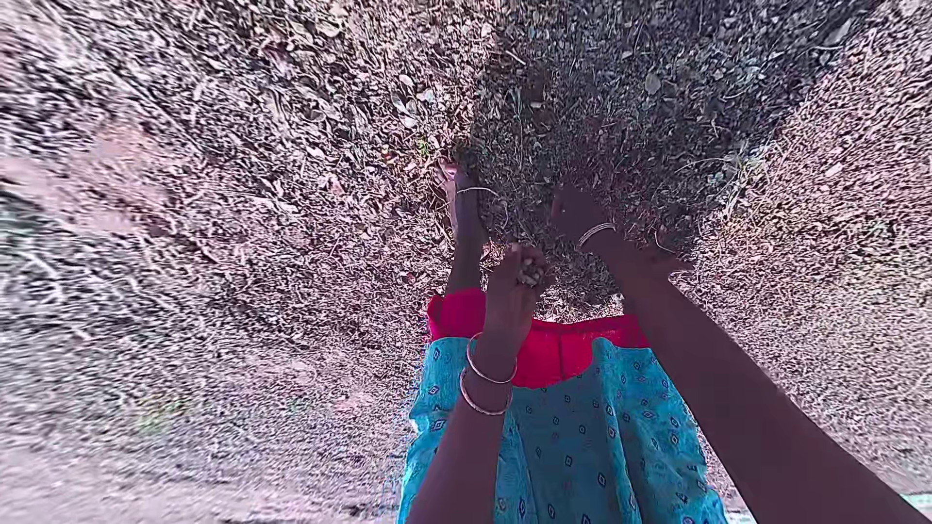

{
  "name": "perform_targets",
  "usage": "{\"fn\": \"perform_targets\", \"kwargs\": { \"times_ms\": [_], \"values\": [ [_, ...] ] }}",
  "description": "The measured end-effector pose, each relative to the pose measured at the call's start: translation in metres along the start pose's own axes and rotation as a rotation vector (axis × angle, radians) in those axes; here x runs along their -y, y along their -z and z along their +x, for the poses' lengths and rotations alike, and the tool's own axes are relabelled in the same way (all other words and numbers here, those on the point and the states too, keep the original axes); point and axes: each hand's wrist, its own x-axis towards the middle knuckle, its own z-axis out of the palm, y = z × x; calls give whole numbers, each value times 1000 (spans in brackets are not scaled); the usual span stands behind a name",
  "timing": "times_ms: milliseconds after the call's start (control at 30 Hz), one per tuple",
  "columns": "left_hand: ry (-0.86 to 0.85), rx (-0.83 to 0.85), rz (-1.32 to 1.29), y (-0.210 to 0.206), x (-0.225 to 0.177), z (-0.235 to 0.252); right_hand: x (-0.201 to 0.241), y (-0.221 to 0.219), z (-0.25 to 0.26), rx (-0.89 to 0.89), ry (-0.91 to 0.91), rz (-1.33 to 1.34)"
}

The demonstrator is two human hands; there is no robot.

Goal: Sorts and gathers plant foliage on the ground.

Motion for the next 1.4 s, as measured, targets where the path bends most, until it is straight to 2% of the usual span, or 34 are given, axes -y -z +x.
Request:
{"fn": "perform_targets", "kwargs": {
  "times_ms": [133, 233, 333, 400, 500, 600, 700, 767, 867, 1000, 1100, 1233, 1333, 1400],
  "values": [
    [-10, 5, -51, 2, -5, -1, 16, 26, 12, -243, 41, 188],
    [-5, 26, -67, 5, -10, -3, 46, 61, 57, -392, 55, 119],
    [-4, 149, -44, 6, -11, -2, 67, 82, 94, -330, 14, -108],
    [-18, 95, 53, 5, -9, -3, 72, 80, 95, -278, 24, -155],
    [-162, -39, 413, 6, -5, 0, 68, 68, 57, -325, 78, 65],
    [-262, -170, 967, 4, -10, -2, 58, 45, -11, -170, 111, 285],
    [-176, -112, 1315, 2, -16, -5, 38, 22, -67, 116, 202, 441],
    [-91, -9, 1452, -2, -17, -5, 25, 9, -90, 214, 264, 552],
    [-196, 69, 1463, -1, -7, -4, 11, -5, -107, 61, 308, 577],
    [-392, 28, 1423, -5, 1, -3, 21, -7, -116, -180, 306, 498],
    [-525, -5, 1307, -8, 14, -1, 17, -19, -120, -315, 250, 634],
    [-596, -26, 1110, -11, 32, 2, 20, -26, -126, -449, 182, 729],
    [-764, 128, 1296, -19, 38, -9, 4, -24, -119, -511, -64, 735],
    [-716, 285, 1356, -25, 45, -18, -29, -23, -109, -502, -263, 821]
  ]
}}
